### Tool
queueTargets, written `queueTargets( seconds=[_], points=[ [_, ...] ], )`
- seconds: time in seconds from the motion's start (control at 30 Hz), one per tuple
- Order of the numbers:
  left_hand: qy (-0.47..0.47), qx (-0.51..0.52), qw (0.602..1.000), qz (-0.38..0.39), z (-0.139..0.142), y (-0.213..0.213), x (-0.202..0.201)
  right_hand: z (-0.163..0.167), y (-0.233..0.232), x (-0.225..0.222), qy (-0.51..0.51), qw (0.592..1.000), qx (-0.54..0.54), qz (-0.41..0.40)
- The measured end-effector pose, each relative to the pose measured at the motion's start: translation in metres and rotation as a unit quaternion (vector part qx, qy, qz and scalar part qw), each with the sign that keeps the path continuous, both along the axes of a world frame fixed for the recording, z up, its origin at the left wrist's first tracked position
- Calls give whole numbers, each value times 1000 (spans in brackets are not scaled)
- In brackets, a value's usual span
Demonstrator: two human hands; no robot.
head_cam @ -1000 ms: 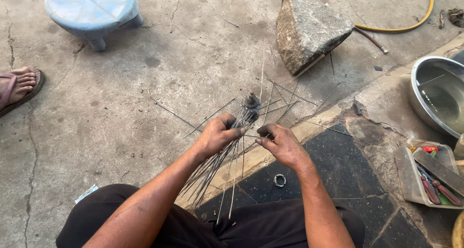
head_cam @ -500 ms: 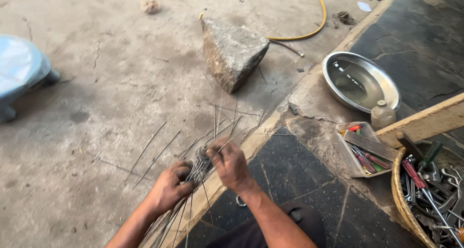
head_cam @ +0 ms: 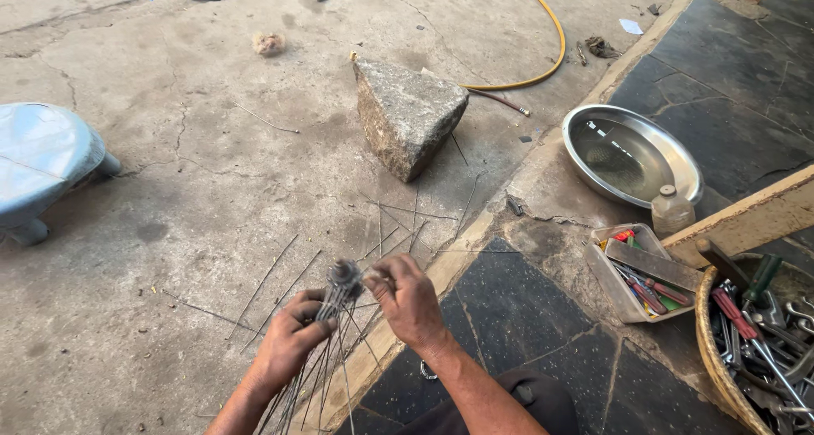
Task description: The person sits on the floor and installs multiple metal spokes into a bicycle hub, one at a time, using both hands to align and press each spoke into place. The person occasionally pauses to adjust the hub or pick up additional spokes from the floor.
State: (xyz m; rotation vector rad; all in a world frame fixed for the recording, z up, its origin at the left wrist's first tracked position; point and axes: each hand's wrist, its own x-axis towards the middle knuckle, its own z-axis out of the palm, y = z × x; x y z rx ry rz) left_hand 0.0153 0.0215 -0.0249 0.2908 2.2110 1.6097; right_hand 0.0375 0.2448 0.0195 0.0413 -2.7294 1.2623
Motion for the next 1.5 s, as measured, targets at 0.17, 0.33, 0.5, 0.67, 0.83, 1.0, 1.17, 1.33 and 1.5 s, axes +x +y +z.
queueTargets(
  seconds=[0.17,0.33,0.5,0.67,0.83,1.0,1.17,1.33,1.5],
  points=[
    [-38,163,984,66,-2,-6,-4,-9,-7,-1,-169,979,61,101],
    [-83,221,969,68,8,-9,0,-23,-35,6,-47,991,-113,58],
    [-81,223,970,58,11,-8,2,-15,-36,8,-108,989,-100,-8],
    [-86,248,964,36,0,-6,0,-9,-34,11,-90,991,-95,7],
    [-105,323,940,15,-8,-5,1,-19,-42,14,-35,997,-67,-9],
    [-87,333,939,-10,-6,-4,3,-33,-44,13,-47,997,-41,-40],
    [-14,303,953,-19,-6,-5,7,-47,-36,9,31,998,-46,-37],
    [-55,373,926,10,-11,-2,3,-53,-30,4,11,996,88,25],
    [-134,390,908,74,-8,-2,3,-40,-9,-5,-104,994,14,-7]
  ],
)
